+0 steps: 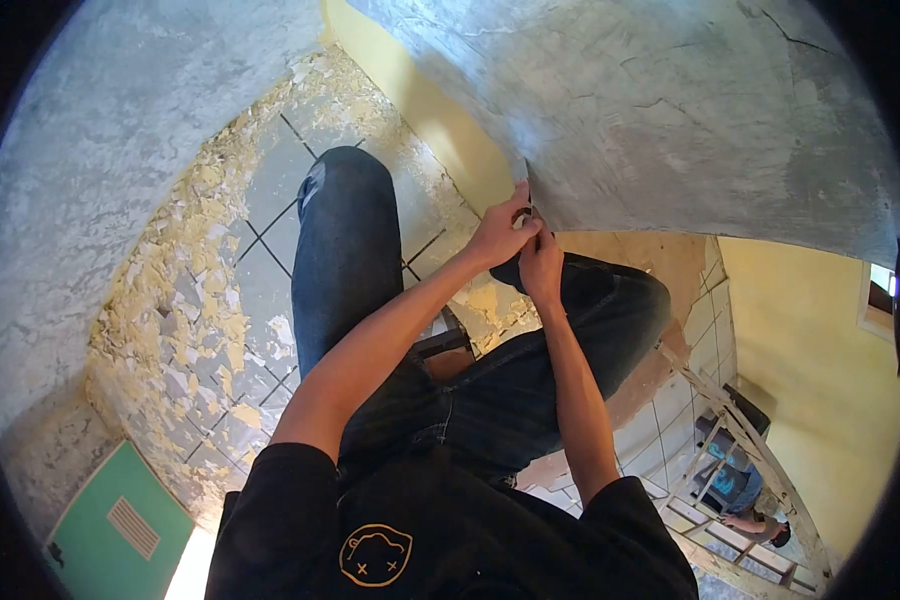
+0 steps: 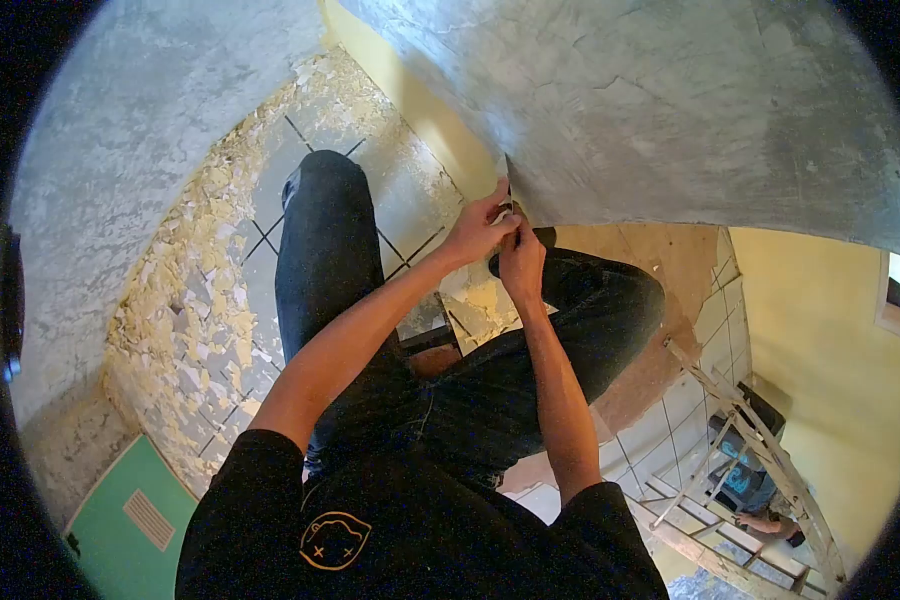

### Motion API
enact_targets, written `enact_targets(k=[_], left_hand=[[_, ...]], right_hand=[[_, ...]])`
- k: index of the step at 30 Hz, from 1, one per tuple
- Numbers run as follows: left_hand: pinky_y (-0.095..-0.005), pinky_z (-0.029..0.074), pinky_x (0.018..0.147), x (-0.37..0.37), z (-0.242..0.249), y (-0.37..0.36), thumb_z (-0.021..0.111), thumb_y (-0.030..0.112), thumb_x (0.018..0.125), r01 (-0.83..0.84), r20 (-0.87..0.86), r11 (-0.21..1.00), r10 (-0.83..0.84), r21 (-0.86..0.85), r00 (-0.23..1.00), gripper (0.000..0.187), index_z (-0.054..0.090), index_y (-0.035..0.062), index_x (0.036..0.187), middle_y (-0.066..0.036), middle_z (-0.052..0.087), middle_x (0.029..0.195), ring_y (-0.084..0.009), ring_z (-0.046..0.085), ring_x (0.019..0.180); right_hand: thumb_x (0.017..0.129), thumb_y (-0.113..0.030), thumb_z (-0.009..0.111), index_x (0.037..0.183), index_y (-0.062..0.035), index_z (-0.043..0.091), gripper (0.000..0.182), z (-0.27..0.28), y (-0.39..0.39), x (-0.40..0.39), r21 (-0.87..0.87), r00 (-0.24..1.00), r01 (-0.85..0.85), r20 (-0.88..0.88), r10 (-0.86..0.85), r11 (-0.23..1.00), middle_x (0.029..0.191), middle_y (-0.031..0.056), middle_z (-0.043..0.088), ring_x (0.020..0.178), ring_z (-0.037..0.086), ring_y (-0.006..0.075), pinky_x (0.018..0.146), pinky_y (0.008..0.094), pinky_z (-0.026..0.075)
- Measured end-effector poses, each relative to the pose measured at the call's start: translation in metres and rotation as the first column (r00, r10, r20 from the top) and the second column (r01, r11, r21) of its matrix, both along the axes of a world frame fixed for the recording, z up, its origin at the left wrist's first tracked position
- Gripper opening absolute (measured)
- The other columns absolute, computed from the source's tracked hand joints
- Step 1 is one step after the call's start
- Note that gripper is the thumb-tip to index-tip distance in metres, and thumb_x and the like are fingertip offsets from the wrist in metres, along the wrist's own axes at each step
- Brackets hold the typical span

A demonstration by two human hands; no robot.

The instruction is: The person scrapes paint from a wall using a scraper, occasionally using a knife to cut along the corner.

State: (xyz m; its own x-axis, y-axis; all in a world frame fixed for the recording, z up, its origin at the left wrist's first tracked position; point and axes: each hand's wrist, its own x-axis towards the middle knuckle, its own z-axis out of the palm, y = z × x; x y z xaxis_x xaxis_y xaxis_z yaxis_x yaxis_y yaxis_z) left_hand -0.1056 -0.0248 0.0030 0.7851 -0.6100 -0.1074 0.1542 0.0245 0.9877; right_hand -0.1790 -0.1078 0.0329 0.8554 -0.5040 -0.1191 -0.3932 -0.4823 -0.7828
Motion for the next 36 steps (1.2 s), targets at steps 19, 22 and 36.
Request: enact_targets(k=[19,22,36], left_hand=[[-0.0238,0.043,0.079,-0.001,0.028,0.007,0.064,0.014,0.087,-0.009,-0.100,0.997,0.016,0.071,0.995,0.068,0.027,0.0038,0.144,-0.009,0.061,0.103,-0.0110,0.052,0.088],[-0.0254,0.044,0.073,-0.003,0.020,0.003,0.065,0.018,0.086,-0.086,0.034,0.996,0.086,0.000,0.996,0.070,0.027,0.0039,0.144,-0.010,0.062,0.091,-0.0111,0.052,0.080],[-0.0389,0.050,0.077,0.014,0.056,0.038,0.060,0.024,0.086,-0.269,0.202,0.869,0.200,0.416,0.959,0.069,0.028,-0.0121,0.136,-0.034,0.047,0.126,-0.0361,0.064,0.089]], right_hand=[[0.099,-0.029,0.042,0.126,-0.0044,0.051,0.037,0.006,-0.013,-0.001,0.739,0.973,0.222,-0.213,-0.092,0.636,0.073,0.0018,0.051,0.053,0.049,0.0103,0.045,0.0256,0.040],[0.099,-0.029,0.041,0.127,-0.0062,0.049,0.037,0.020,-0.010,0.000,0.756,0.951,0.278,-0.303,-0.058,0.593,0.071,0.0015,0.051,0.051,0.047,0.0097,0.042,0.0261,0.038],[0.089,-0.011,0.046,0.148,-0.0117,0.021,0.064,-0.002,0.006,0.025,0.692,0.905,-0.125,-0.215,0.368,0.711,0.064,-0.0005,0.048,0.044,0.038,0.0068,0.039,0.0237,0.030]])
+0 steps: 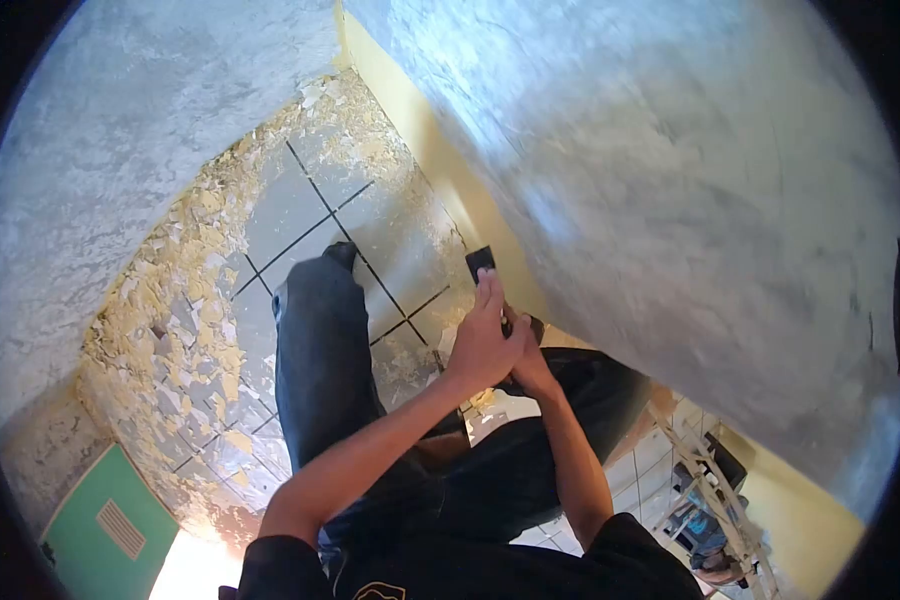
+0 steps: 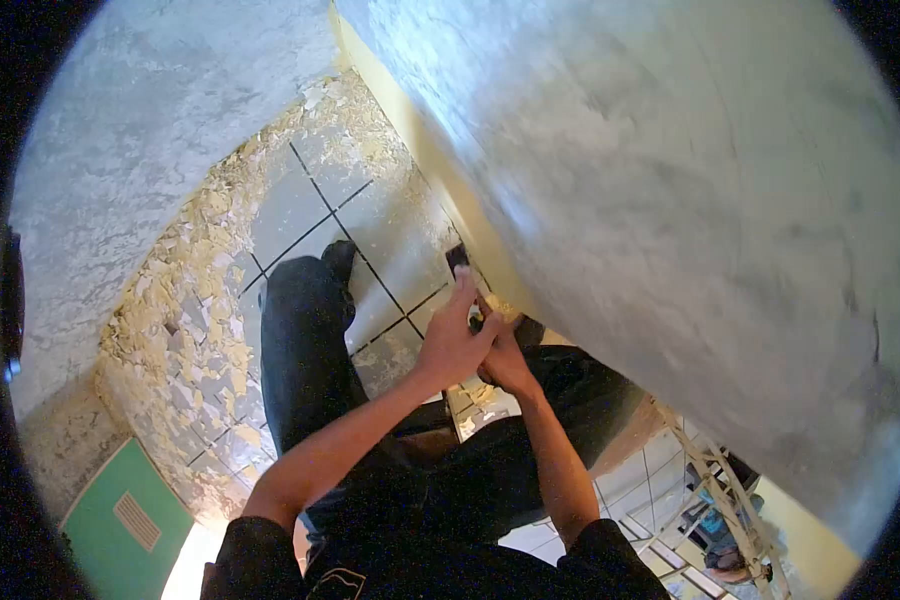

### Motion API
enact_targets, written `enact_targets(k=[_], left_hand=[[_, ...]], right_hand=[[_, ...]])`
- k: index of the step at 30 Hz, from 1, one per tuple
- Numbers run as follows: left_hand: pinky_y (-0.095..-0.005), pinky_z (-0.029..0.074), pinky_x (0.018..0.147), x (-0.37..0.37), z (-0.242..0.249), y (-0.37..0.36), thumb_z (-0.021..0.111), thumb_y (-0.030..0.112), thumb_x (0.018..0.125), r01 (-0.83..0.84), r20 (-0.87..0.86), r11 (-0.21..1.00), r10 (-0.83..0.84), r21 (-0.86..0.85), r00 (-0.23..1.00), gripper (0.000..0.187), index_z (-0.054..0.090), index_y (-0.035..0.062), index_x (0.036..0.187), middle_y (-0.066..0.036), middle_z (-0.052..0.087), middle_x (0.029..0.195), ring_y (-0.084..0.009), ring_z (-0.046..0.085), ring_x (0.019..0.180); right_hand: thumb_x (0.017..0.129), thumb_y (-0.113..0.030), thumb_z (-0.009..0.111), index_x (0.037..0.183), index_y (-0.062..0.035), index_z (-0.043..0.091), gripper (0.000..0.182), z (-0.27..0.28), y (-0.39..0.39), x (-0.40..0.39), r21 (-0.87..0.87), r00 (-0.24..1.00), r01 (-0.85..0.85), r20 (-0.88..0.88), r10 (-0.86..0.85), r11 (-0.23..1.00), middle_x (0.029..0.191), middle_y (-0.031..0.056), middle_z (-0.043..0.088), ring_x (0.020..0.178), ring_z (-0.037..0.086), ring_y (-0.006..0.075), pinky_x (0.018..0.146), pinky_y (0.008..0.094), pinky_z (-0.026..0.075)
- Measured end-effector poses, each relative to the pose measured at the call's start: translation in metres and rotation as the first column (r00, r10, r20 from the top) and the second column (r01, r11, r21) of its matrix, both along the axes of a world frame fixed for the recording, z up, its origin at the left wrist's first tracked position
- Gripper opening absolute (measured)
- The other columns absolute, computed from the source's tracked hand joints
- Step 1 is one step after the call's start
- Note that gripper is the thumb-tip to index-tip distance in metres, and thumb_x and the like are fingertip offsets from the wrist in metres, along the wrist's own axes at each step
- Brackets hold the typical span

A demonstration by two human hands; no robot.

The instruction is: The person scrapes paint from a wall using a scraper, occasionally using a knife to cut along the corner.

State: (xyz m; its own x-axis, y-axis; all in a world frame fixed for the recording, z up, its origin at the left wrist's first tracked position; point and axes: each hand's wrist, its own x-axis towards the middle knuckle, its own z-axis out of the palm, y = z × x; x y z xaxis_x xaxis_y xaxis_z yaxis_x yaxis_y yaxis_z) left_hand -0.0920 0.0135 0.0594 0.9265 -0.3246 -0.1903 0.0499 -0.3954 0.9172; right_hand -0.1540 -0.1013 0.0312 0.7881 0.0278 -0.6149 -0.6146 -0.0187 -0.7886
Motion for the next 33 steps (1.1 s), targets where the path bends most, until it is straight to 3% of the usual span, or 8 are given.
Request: enact_targets(k=[5,6,9,11,13,21,28,33], left_hand=[[-0.0346,0.050,0.071,-0.008,0.018,0.018,0.062,0.024,0.086,-0.057,-0.386,0.997,0.035,-0.046,0.922,0.072,0.026,-0.0093,0.139,-0.029,0.054,0.121,-0.0227,0.065,0.082],[-0.0316,0.049,0.075,-0.025,0.001,0.017,0.062,0.023,0.086,-0.144,-0.245,0.982,0.111,-0.121,0.963,0.072,0.027,-0.0075,0.140,-0.026,0.054,0.122,-0.0166,0.061,0.092],[-0.0306,0.045,0.087,-0.040,0.013,0.034,0.062,0.021,0.087,-0.049,-0.378,0.993,0.006,-0.103,0.926,0.070,0.027,-0.0071,0.140,-0.026,0.051,0.128,-0.0196,0.056,0.110],[-0.0307,0.039,0.096,-0.043,0.018,0.041,0.060,0.020,0.088,-0.042,-0.334,0.994,0.004,-0.105,0.942,0.066,0.029,-0.0072,0.139,-0.025,0.047,0.132,-0.0215,0.050,0.120],[-0.0316,0.036,0.100,-0.044,0.020,0.046,0.059,0.019,0.088,-0.040,-0.306,0.978,-0.025,-0.203,0.952,0.064,0.030,-0.0075,0.138,-0.025,0.047,0.133,-0.0247,0.046,0.124],[-0.0351,0.045,0.090,-0.076,0.015,0.035,0.058,0.024,0.090,0.259,-0.209,0.957,-0.282,-0.130,0.937,0.066,0.027,-0.0049,0.141,-0.027,0.056,0.120,-0.0283,0.058,0.109],[-0.0367,0.047,0.077,-0.022,0.029,-0.023,0.051,0.025,0.094,0.054,-0.262,0.902,-0.181,-0.428,0.948,0.059,0.027,-0.0074,0.137,-0.025,0.060,0.098,-0.0302,0.063,0.087],[-0.0371,0.049,0.068,-0.027,-0.016,-0.039,0.050,0.015,0.093,-0.110,-0.210,0.903,0.022,-0.416,0.977,0.046,0.035,-0.0069,0.130,-0.025,0.060,0.090,-0.0342,0.063,0.077]], right_hand=[[0.089,-0.015,0.053,0.147,-0.0054,0.020,0.068,-0.002,0.019,-0.013,-0.020,0.995,0.097,-0.020,-0.097,0.995,0.092,0.0046,0.060,0.057,0.046,0.0050,0.048,0.0210,0.037],[0.090,-0.018,0.053,0.146,-0.0017,0.022,0.066,0.036,0.021,0.003,0.025,0.963,0.018,-0.269,-0.011,1.000,0.109,0.0079,0.059,0.069,0.049,0.0057,0.059,0.0211,0.043],[0.092,-0.020,0.054,0.145,-0.0021,0.023,0.064,0.008,0.031,-0.032,0.006,0.997,0.064,-0.037,-0.064,0.998,0.109,0.0070,0.059,0.067,0.048,0.0058,0.058,0.0211,0.043],[0.093,-0.018,0.055,0.145,-0.0067,0.029,0.059,0.047,0.035,-0.019,0.047,0.965,0.101,-0.249,-0.087,0.994,0.076,0.0001,0.055,0.053,0.039,0.0038,0.045,0.0215,0.032],[0.093,-0.018,0.055,0.145,-0.0086,0.030,0.058,0.041,0.034,-0.033,0.061,0.978,0.151,-0.157,-0.140,0.987,0.068,-0.0010,0.050,0.051,0.037,0.0032,0.044,0.0224,0.030],[0.093,-0.017,0.052,0.139,-0.0070,0.039,0.049,0.091,-0.009,-0.039,-0.411,0.995,-0.091,-0.007,0.097,0.907,0.100,0.0113,0.063,0.075,0.057,0.0144,0.075,0.0314,0.048],[0.101,-0.029,0.036,0.139,-0.0083,0.040,0.043,0.090,-0.022,-0.008,-0.235,0.992,0.124,0.052,-0.115,0.964,0.062,0.0002,0.048,0.041,0.037,0.0053,0.036,0.0215,0.030],[0.102,-0.029,0.032,0.141,-0.0082,0.036,0.044,0.046,-0.017,-0.023,-0.165,0.985,0.165,-0.016,-0.170,0.972,0.063,0.0002,0.047,0.039,0.037,0.0060,0.034,0.0210,0.029]])
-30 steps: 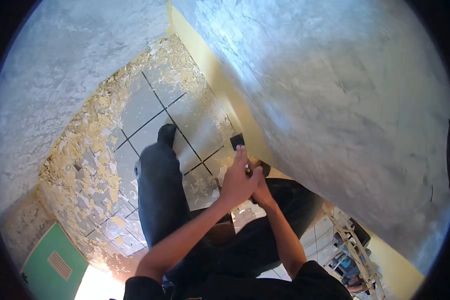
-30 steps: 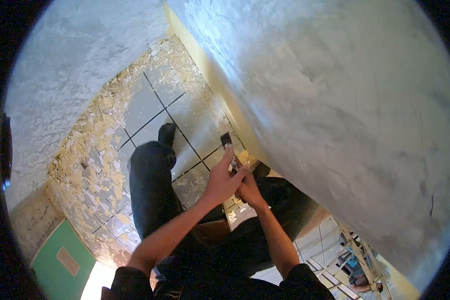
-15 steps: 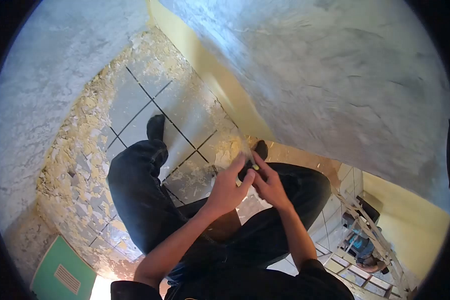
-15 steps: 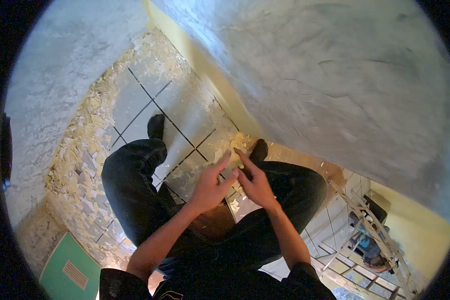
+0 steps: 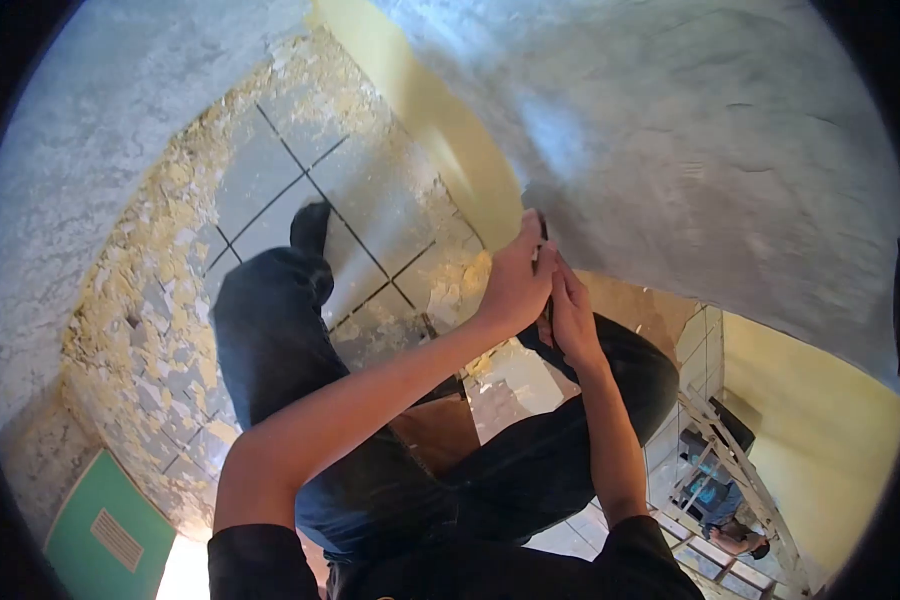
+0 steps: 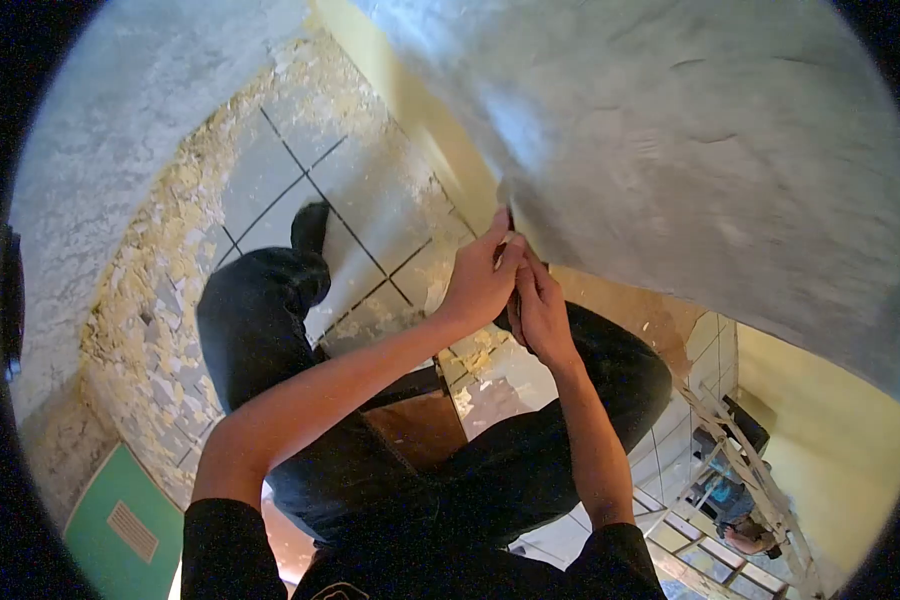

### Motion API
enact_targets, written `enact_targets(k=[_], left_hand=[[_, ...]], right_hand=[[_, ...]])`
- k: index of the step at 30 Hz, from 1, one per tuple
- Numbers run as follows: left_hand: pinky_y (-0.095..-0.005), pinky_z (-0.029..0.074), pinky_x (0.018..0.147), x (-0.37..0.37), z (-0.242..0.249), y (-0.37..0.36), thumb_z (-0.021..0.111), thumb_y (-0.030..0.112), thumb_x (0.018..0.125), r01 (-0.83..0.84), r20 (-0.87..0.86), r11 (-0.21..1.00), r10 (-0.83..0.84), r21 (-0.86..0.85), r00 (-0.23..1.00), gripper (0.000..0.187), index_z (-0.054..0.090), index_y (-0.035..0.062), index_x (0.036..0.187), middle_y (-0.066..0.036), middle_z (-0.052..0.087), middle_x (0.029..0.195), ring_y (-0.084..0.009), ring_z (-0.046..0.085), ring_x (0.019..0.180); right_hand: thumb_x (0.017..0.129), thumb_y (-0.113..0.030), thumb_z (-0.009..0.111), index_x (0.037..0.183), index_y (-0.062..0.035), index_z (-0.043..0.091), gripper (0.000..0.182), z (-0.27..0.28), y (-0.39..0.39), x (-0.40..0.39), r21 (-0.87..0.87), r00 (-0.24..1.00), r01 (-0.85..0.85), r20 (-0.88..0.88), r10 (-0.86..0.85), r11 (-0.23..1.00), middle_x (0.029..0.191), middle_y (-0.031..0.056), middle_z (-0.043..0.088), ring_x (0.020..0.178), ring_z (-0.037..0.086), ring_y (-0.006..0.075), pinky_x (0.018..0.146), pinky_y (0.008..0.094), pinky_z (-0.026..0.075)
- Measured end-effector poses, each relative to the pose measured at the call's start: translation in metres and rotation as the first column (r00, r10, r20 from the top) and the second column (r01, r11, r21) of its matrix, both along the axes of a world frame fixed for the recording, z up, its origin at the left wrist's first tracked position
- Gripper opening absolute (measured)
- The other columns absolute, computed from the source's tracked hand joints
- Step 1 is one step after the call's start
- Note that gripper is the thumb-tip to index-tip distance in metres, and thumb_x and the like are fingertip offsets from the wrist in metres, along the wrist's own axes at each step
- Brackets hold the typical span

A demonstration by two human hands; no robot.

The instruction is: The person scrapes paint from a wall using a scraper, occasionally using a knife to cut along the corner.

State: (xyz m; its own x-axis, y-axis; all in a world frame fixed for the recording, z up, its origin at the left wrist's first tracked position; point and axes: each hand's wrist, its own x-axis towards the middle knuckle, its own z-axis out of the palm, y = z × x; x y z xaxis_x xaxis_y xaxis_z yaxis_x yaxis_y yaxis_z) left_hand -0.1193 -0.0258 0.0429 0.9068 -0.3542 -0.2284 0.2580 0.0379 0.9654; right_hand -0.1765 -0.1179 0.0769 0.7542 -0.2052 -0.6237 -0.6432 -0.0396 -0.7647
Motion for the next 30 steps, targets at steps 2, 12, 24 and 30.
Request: enact_targets(k=[2,12,24,30], left_hand=[[-0.0361,0.049,0.068,0.001,-0.007,-0.001,0.051,0.012,0.091,0.050,0.114,0.992,-0.063,0.113,0.991,0.043,0.038,-0.0081,0.127,-0.023,0.060,0.088,-0.0339,0.063,0.078],[-0.0305,0.044,0.060,0.019,-0.020,0.000,0.057,0.015,0.090,0.115,0.110,0.990,-0.124,0.086,0.986,0.050,0.041,-0.0053,0.132,-0.016,0.051,0.065,-0.0157,0.050,0.060],[-0.0266,0.046,0.063,0.023,-0.028,-0.005,0.057,0.007,0.087,0.108,0.096,0.991,-0.115,0.073,0.989,0.056,0.036,0.0013,0.138,-0.013,0.053,0.067,-0.0104,0.049,0.064],[-0.0316,0.045,0.084,0.027,-0.019,0.001,0.054,0.000,0.085,0.181,0.062,0.980,-0.187,0.085,0.980,0.050,0.039,-0.0047,0.132,-0.025,0.055,0.112,-0.0275,0.057,0.095]], right_hand=[[0.102,-0.030,0.032,0.140,-0.0063,0.037,0.045,-0.003,0.004,0.003,-0.063,0.997,0.068,0.031,-0.067,0.996,0.062,0.0004,0.048,0.038,0.036,0.0058,0.033,0.0208,0.029],[0.102,-0.031,0.035,0.134,-0.0054,0.045,0.043,-0.021,-0.004,0.008,-0.098,0.994,0.094,0.055,-0.089,0.991,0.055,-0.0025,0.044,0.038,0.034,0.0034,0.033,0.0193,0.028],[0.101,-0.027,0.040,0.128,0.0024,0.049,0.041,-0.044,0.010,0.001,-0.283,0.978,0.164,0.171,-0.119,0.945,0.065,-0.0021,0.046,0.057,0.040,0.0065,0.050,0.0235,0.034],[0.100,-0.028,0.039,0.129,0.0012,0.049,0.042,-0.044,0.013,0.001,-0.321,0.971,0.195,0.198,-0.136,0.927,0.062,0.0019,0.047,0.057,0.042,0.0079,0.051,0.0254,0.036]])
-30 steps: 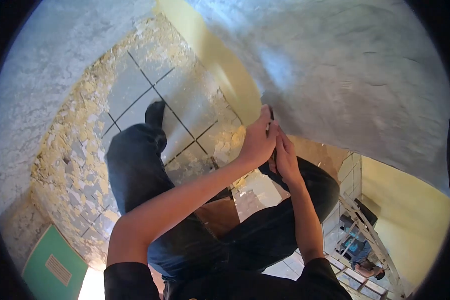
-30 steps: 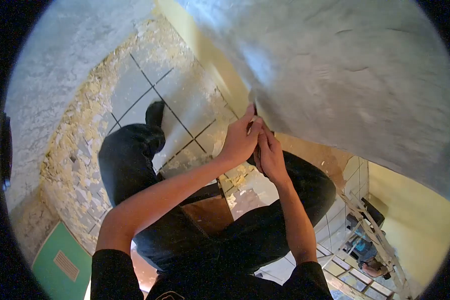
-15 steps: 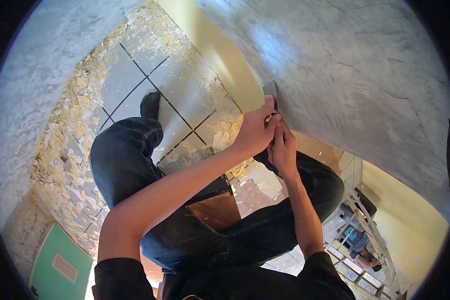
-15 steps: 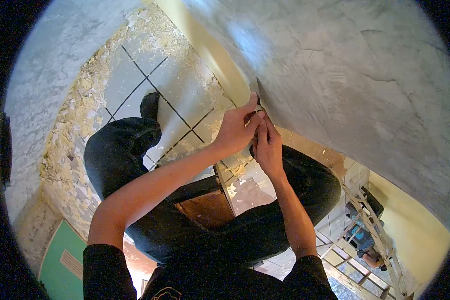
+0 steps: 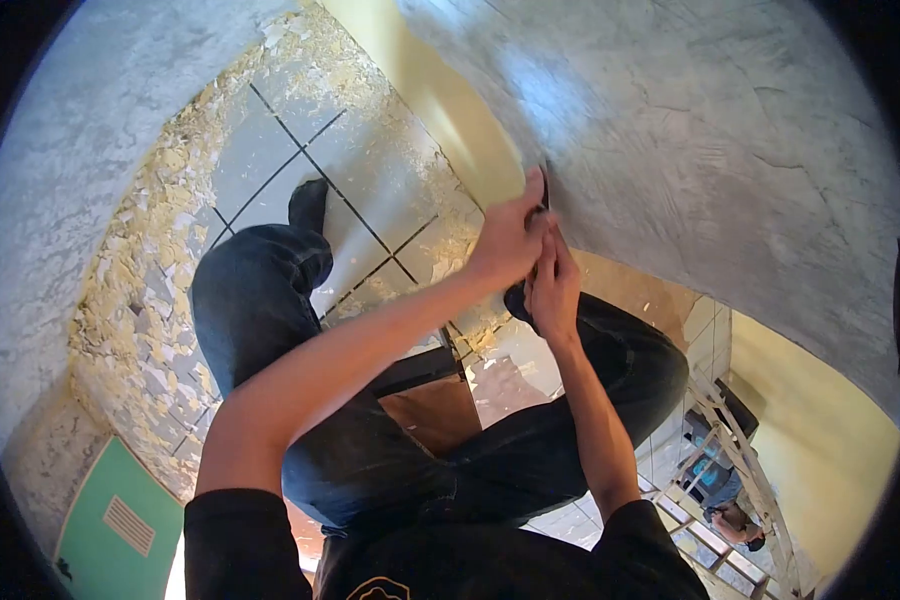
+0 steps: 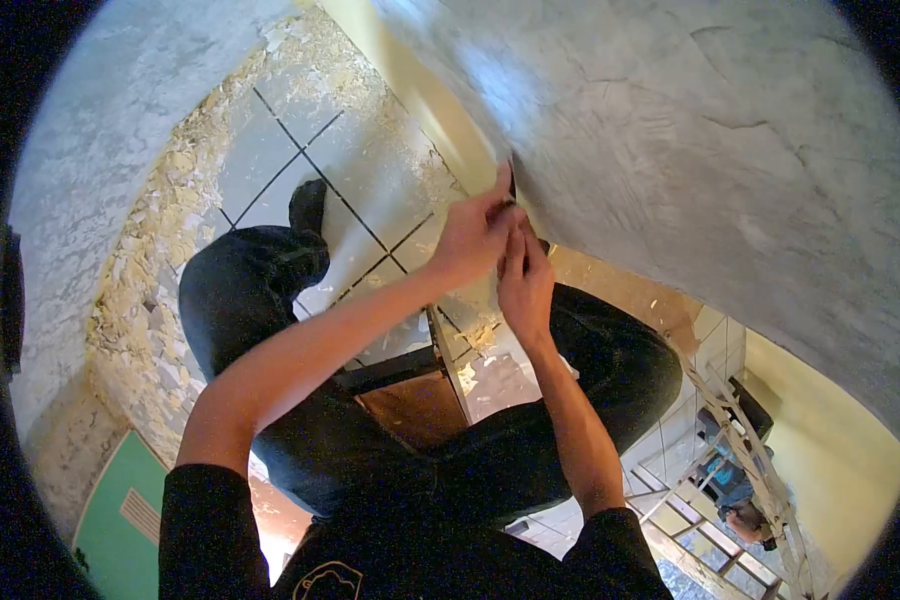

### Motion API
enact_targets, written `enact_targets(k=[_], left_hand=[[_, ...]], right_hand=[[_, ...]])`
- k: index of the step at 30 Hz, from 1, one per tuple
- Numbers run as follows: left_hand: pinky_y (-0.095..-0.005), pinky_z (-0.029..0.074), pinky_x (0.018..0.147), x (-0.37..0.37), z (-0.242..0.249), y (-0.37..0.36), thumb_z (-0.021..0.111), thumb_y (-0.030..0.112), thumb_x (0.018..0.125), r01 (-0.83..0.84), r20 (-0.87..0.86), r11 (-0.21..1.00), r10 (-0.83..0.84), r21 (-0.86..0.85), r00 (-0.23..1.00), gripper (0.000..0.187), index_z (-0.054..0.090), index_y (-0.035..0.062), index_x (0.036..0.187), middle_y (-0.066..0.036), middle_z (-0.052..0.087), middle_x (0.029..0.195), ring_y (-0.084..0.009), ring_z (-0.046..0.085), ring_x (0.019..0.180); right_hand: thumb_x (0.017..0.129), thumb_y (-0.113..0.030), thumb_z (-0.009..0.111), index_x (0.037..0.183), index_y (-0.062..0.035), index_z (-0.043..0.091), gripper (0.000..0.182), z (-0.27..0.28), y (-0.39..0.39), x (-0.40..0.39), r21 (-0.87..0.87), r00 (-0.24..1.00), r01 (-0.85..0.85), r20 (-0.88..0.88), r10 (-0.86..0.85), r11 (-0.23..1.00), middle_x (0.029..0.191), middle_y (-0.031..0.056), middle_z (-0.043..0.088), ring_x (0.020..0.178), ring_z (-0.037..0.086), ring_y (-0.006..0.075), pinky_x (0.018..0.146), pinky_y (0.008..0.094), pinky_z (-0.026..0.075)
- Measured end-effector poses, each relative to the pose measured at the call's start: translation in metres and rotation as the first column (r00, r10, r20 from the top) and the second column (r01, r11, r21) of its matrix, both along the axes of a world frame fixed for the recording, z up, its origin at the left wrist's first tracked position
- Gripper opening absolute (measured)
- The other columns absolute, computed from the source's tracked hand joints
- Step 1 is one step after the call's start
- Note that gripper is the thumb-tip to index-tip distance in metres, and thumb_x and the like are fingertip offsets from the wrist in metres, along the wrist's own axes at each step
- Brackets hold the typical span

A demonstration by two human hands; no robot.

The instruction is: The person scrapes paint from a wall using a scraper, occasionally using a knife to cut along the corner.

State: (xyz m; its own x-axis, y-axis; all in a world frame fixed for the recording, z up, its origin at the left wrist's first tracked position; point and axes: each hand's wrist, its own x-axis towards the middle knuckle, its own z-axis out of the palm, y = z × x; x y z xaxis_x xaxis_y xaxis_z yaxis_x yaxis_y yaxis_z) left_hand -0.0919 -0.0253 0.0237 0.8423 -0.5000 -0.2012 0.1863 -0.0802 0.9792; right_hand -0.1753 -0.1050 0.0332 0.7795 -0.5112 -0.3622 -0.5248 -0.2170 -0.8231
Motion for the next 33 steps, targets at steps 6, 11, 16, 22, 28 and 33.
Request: enact_targets(k=[6,11,16,22,28,33], left_hand=[[-0.0297,0.047,0.063,-0.012,-0.015,-0.012,0.054,0.005,0.087,-0.155,0.198,0.986,0.140,0.058,0.970,0.057,0.033,0.0043,0.140,-0.020,0.056,0.068,-0.0189,0.054,0.060],[-0.0305,0.047,0.068,-0.006,-0.017,-0.009,0.053,0.003,0.087,-0.088,0.115,0.996,0.083,0.036,0.990,0.057,0.033,0.0067,0.140,-0.026,0.055,0.074,-0.0211,0.056,0.064],[-0.0314,0.047,0.069,-0.012,-0.027,-0.012,0.054,0.003,0.086,-0.169,0.319,0.983,0.184,-0.076,0.930,0.058,0.032,0.0056,0.139,-0.028,0.055,0.077,-0.0237,0.058,0.067],[-0.0333,0.046,0.070,-0.005,-0.019,-0.009,0.054,0.002,0.086,-0.089,0.173,0.996,0.085,0.012,0.981,0.057,0.032,0.0050,0.139,-0.028,0.054,0.078,-0.0239,0.057,0.069],[-0.0339,0.046,0.069,0.002,-0.032,-0.010,0.054,0.001,0.086,-0.125,0.406,0.989,0.149,-0.085,0.902,0.057,0.033,0.0034,0.138,-0.025,0.053,0.075,-0.0234,0.050,0.065],[-0.0330,0.046,0.073,-0.013,-0.028,-0.012,0.053,-0.002,0.084,-0.153,0.353,0.985,0.172,-0.080,0.920,0.058,0.032,0.0022,0.138,-0.025,0.055,0.081,-0.0197,0.053,0.071]], right_hand=[[0.101,-0.025,0.038,0.129,0.0023,0.048,0.041,-0.017,0.003,-0.005,-0.103,0.998,-0.030,0.052,0.036,0.994,0.068,0.0055,0.054,0.058,0.043,0.0098,0.052,0.0262,0.038],[0.101,-0.027,0.038,0.131,0.0025,0.047,0.043,-0.015,0.001,-0.001,0.009,0.999,0.012,-0.040,-0.011,1.000,0.086,0.0095,0.061,0.066,0.049,0.0088,0.058,0.0242,0.042],[0.101,-0.029,0.037,0.133,-0.0029,0.046,0.042,-0.019,0.001,-0.008,-0.039,0.996,-0.006,0.092,0.010,0.999,0.063,0.0003,0.048,0.050,0.040,0.0054,0.043,0.0230,0.033],[0.101,-0.028,0.040,0.133,-0.0015,0.047,0.043,-0.012,0.007,0.000,0.061,0.999,0.022,0.043,-0.025,0.998,0.066,0.0032,0.055,0.052,0.042,0.0039,0.046,0.0220,0.034],[0.100,-0.026,0.040,0.133,-0.0002,0.046,0.043,-0.025,0.003,0.000,-0.042,0.999,0.025,0.032,-0.024,0.999,0.076,0.0077,0.061,0.060,0.046,0.0077,0.052,0.0249,0.040],[0.100,-0.025,0.041,0.133,0.0012,0.045,0.042,-0.027,0.012,-0.009,-0.061,0.995,0.037,0.090,-0.031,0.997,0.110,0.0154,0.064,0.080,0.056,0.0130,0.070,0.0260,0.047]])
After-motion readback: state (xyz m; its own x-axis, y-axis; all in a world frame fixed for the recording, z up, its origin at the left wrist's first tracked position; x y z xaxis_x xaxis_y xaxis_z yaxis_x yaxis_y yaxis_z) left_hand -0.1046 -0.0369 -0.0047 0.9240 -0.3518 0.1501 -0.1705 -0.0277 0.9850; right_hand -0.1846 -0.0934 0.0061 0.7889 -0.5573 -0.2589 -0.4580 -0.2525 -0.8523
